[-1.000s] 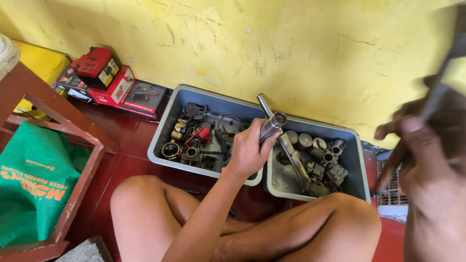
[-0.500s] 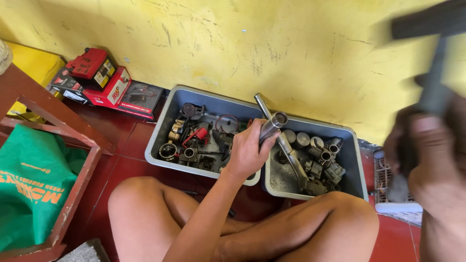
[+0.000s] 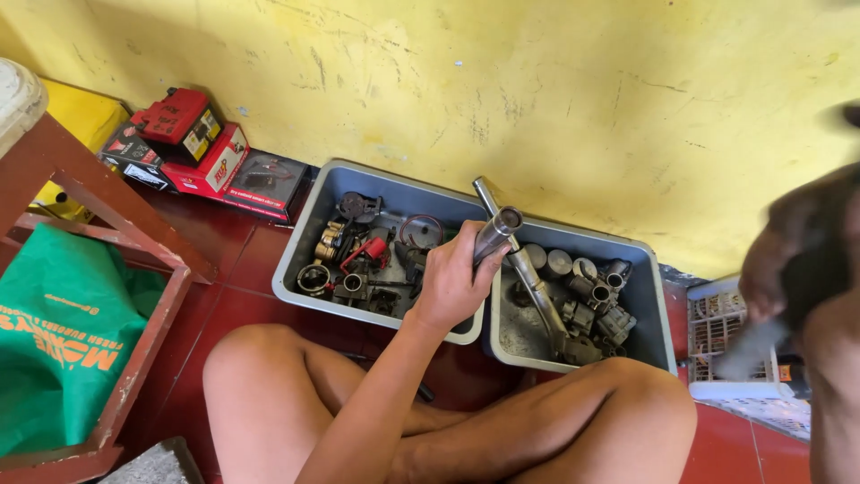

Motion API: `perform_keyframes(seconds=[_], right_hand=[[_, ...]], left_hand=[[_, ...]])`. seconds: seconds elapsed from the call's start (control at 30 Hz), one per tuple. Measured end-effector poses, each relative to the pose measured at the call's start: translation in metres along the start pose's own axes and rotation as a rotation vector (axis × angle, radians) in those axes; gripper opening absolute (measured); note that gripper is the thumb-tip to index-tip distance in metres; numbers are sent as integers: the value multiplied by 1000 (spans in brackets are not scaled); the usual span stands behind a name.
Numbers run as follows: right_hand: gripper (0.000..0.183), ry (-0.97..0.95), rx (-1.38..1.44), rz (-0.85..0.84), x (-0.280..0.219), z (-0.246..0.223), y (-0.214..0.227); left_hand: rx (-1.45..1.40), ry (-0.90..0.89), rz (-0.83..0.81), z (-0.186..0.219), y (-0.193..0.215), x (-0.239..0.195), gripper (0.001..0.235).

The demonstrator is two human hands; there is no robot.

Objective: Disassembling and inspecting motorcycle components like carburetors and front forks using hand tools.

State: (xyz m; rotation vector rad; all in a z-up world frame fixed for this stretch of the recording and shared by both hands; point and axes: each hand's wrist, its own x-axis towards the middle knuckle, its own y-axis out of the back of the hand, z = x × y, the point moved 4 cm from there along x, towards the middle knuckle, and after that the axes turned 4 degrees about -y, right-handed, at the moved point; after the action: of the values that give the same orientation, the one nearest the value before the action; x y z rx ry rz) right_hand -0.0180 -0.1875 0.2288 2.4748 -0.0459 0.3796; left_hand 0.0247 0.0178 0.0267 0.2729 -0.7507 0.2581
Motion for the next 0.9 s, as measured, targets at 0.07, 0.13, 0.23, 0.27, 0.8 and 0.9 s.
perform_keyframes(seconds=[0.07,0.13,0.23,0.27,0.8,0.9], right_hand=[[45,-83,103,102,-6,-7,-5],[28,-136,-327,-211,4,16,-37],[52,-172,-689,-466,5,21,-52],[43,-155,-627,-409,5,15,-49],[43,-36,-572,-365,2,15,-46],[44,-81,-456,-189,-1,8,-32]], left_hand=[[-2,16,-7,-2,1,0,22],[11,43,-10,-3,2,0,22],[17,50,-8,-4,4,-1,21],[2,32,-4,-4,3,-2,21],[35,44,-5,-9,-1,0,22],[35,7,11,-4,2,-3,23]])
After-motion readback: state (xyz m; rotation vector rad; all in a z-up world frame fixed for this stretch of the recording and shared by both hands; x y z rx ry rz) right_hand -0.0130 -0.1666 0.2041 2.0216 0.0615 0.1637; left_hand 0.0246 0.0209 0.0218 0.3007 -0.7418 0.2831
